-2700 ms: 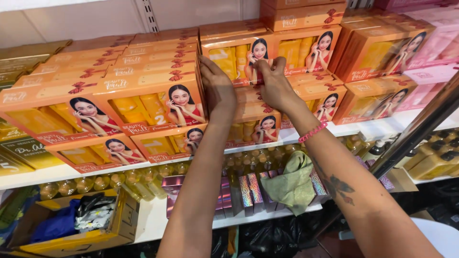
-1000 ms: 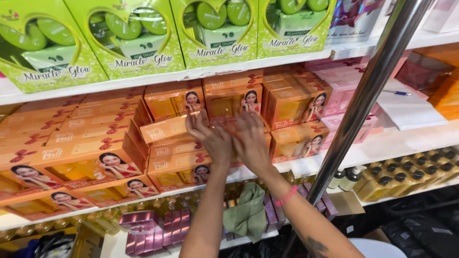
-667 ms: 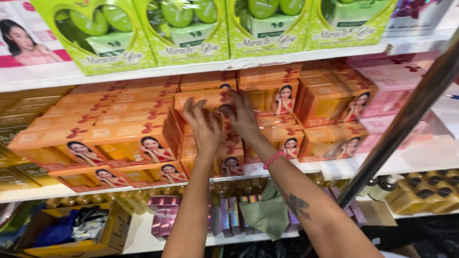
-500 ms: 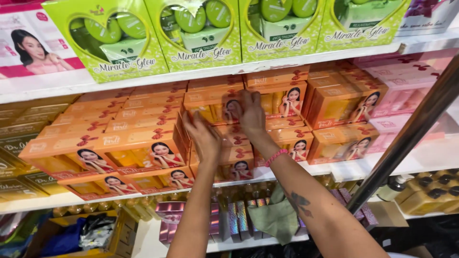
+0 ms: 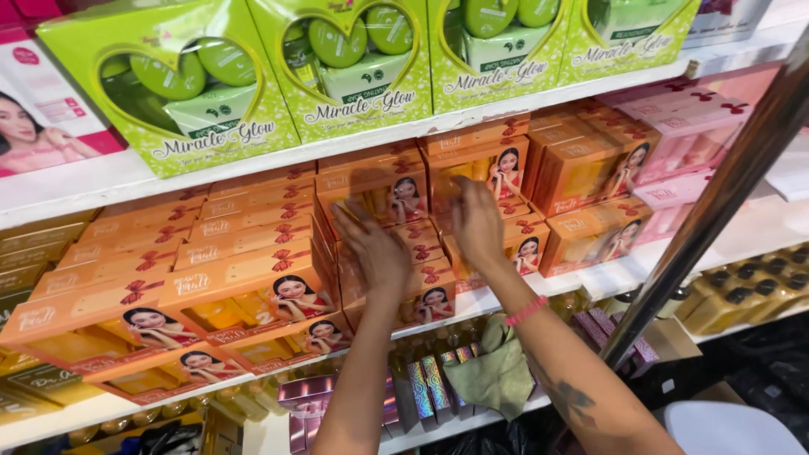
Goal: Organizing and wiping down boxes of skincare products on retail shelves.
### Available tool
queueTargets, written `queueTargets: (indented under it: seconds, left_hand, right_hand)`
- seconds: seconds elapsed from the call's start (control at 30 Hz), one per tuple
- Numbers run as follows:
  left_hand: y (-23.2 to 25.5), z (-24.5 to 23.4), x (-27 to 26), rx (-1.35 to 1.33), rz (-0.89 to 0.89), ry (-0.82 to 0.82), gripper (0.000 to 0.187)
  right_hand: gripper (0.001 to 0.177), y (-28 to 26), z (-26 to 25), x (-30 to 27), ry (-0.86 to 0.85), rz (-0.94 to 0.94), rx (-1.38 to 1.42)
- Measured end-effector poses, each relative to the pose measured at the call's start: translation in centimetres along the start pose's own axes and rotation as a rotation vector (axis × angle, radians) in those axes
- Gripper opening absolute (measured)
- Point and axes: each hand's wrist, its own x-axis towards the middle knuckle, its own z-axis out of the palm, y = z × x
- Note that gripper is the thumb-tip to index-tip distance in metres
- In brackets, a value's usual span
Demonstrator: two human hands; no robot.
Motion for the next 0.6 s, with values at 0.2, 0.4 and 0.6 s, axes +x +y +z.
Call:
queueTargets:
  seconds: [0.2,0.4,0.6]
  left_hand:
    - [2.7,0.3,-2.3,0.003,-0.068,-0.208,0.103]
    - [2.1,1.8,-1.3,0.095,0.180,-0.032,0.091]
    - [-3.3,2.7,0.8,-0.085,0.432,0.083,0.069]
  right_hand:
    - [0.045,1.4,-5.4,-4.1,-0.251,-0.170,-0.467]
    - [0.064,3.8,-7.0,-4.9,-0.480,-0.256,-0.429]
    - [0.066,3.8,-9.4,-2.1,-0.689,-0.326,-0.210]
